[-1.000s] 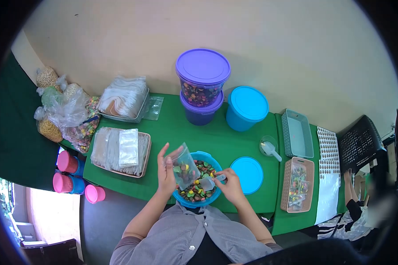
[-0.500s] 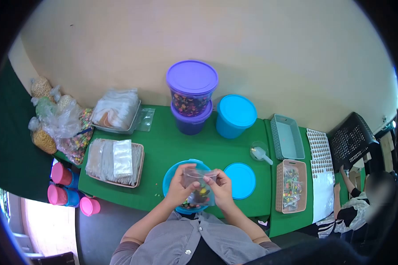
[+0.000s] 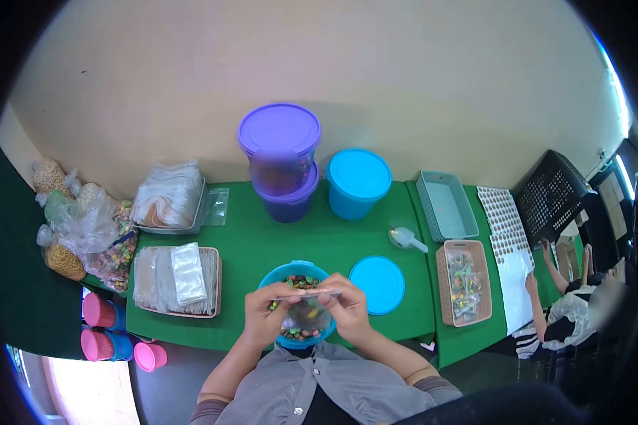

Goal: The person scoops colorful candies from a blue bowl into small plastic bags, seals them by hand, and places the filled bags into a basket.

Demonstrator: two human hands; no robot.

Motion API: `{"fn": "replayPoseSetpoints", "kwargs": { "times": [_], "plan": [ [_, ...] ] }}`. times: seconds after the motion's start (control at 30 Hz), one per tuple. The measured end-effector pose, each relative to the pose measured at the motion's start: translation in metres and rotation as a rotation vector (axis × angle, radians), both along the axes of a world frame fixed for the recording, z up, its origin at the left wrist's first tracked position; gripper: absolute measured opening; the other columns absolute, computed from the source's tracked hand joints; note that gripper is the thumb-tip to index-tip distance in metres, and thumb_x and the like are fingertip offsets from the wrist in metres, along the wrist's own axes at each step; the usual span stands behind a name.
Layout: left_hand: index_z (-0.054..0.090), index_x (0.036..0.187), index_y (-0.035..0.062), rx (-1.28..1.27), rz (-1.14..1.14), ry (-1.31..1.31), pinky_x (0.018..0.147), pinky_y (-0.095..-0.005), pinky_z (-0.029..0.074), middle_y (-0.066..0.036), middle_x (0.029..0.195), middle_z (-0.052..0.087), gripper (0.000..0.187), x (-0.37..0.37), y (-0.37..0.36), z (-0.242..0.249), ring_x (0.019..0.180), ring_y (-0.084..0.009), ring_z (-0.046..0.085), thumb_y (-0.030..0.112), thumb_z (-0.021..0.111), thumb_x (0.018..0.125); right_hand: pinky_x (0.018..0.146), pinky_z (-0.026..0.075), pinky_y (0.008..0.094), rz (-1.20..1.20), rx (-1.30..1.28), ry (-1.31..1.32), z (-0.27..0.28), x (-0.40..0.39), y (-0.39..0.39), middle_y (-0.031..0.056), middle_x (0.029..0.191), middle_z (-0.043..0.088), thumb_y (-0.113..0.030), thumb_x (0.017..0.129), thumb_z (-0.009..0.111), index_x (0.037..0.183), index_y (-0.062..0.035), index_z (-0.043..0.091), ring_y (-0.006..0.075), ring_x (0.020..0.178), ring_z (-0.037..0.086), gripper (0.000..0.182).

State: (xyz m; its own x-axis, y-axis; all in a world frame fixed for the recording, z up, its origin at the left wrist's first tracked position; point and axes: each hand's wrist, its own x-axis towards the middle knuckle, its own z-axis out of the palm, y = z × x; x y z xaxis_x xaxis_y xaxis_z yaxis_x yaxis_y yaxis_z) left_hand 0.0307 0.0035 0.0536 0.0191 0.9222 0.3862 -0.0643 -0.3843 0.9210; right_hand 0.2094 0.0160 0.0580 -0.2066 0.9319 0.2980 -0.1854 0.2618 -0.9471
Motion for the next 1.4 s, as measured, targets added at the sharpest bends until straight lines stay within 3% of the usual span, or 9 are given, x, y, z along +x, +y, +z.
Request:
{"fn": "replayPoseSetpoints", "kwargs": {
  "times": [0.2, 0.33, 0.47, 0.67, 0.8, 0.93, 1.0, 1.03, 1.4],
  "plan": [
    [0.069, 0.104, -0.0015, -0.313, -0.067, 0.069, 0.081, -0.0275, 0.050, -0.009, 0.099, 0.071, 0.020, -0.036, -0.010, -0.022, 0.091, -0.0118, 0.064, 0.012, 0.057, 0.095, 0.086, 0.043, 0.0335, 0.146, 0.024, -0.153, -0.024, -0.009, 0.001, 0.0092, 0.097, 0.067, -0.019, 0.097, 0.054, 0.110, -0.0023, 0.068, 0.0210, 0.091, 0.059, 0.026],
    [0.059, 0.119, -0.0037, -0.328, 0.231, -0.012, 0.085, -0.0292, 0.050, -0.011, 0.103, 0.068, 0.032, -0.027, -0.014, -0.042, 0.095, -0.0177, 0.065, 0.020, 0.047, 0.101, 0.085, 0.045, 0.0341, -0.084, 0.132, -0.291, -0.025, -0.009, 0.002, 0.0111, 0.103, 0.066, -0.015, 0.094, 0.057, 0.113, -0.0042, 0.068, 0.0229, 0.092, 0.059, 0.024],
    [0.039, 0.140, -0.0004, -0.100, 0.044, 0.268, 0.103, -0.0361, 0.041, -0.017, 0.131, 0.054, 0.052, -0.006, -0.015, -0.040, 0.121, -0.0257, 0.054, 0.020, 0.056, 0.095, 0.083, 0.046, 0.0362, -0.145, 0.458, -0.495, -0.046, -0.020, 0.004, 0.0122, 0.110, 0.064, -0.011, 0.086, 0.061, 0.117, -0.0074, 0.067, 0.0273, 0.092, 0.059, 0.032],
    [0.037, 0.141, -0.0021, -0.256, 0.049, 0.054, 0.099, -0.0337, 0.044, -0.016, 0.131, 0.053, 0.070, 0.016, -0.023, -0.046, 0.120, -0.0213, 0.052, 0.014, 0.073, 0.083, 0.092, 0.037, 0.0416, -0.117, 0.488, -0.549, -0.042, -0.019, -0.007, 0.0102, 0.114, 0.059, -0.020, 0.090, 0.055, 0.121, -0.0109, 0.065, 0.0286, 0.103, 0.047, 0.034],
    [0.051, 0.133, -0.0014, -0.301, 0.054, -0.187, 0.094, -0.0295, 0.046, -0.012, 0.123, 0.061, 0.045, 0.024, -0.036, -0.037, 0.111, -0.0156, 0.057, 0.012, 0.063, 0.092, 0.093, 0.038, 0.0405, -0.150, 0.460, -0.592, -0.025, -0.018, -0.012, 0.0107, 0.118, 0.054, -0.022, 0.094, 0.055, 0.117, -0.0098, 0.067, 0.0265, 0.110, 0.044, 0.029],
    [0.064, 0.120, 0.0005, -0.210, 0.085, -0.046, 0.091, -0.0264, 0.046, -0.009, 0.109, 0.068, 0.028, 0.027, -0.044, -0.036, 0.101, -0.0128, 0.061, 0.010, 0.059, 0.095, 0.088, 0.045, 0.0350, -0.296, -0.008, -0.061, -0.027, -0.012, -0.007, 0.0112, 0.119, 0.059, -0.014, 0.084, 0.071, 0.095, -0.0038, 0.070, 0.0218, 0.111, 0.052, 0.015],
    [0.068, 0.109, -0.0036, -0.318, 0.156, -0.013, 0.096, -0.0287, 0.045, -0.010, 0.100, 0.071, 0.024, 0.032, -0.048, -0.029, 0.093, -0.0133, 0.064, 0.013, 0.060, 0.095, 0.086, 0.046, 0.0311, 0.129, -0.347, 0.057, -0.025, 0.002, -0.009, 0.0095, 0.111, 0.065, -0.016, 0.085, 0.072, 0.096, -0.0012, 0.069, 0.0150, 0.095, 0.060, 0.018],
    [0.068, 0.109, -0.0036, -0.310, 0.148, -0.014, 0.096, -0.0287, 0.045, -0.010, 0.100, 0.071, 0.024, 0.031, -0.046, -0.032, 0.093, -0.0133, 0.064, 0.013, 0.060, 0.095, 0.081, 0.047, 0.0280, 0.080, -0.368, 0.082, -0.024, 0.005, -0.013, 0.0065, 0.096, 0.069, -0.016, 0.087, 0.071, 0.094, -0.0003, 0.070, 0.0118, 0.085, 0.062, 0.017],
    [0.055, 0.132, 0.0020, -0.284, -0.126, -0.231, 0.094, -0.0305, 0.048, -0.009, 0.107, 0.068, 0.040, 0.013, -0.028, -0.019, 0.096, -0.0134, 0.062, 0.013, 0.061, 0.094, 0.082, 0.046, 0.0281, -0.016, -0.313, 0.271, -0.013, 0.012, -0.016, 0.0085, 0.098, 0.070, -0.022, 0.098, 0.055, 0.100, 0.0005, 0.070, 0.0125, 0.090, 0.061, 0.027]
  ]
}}
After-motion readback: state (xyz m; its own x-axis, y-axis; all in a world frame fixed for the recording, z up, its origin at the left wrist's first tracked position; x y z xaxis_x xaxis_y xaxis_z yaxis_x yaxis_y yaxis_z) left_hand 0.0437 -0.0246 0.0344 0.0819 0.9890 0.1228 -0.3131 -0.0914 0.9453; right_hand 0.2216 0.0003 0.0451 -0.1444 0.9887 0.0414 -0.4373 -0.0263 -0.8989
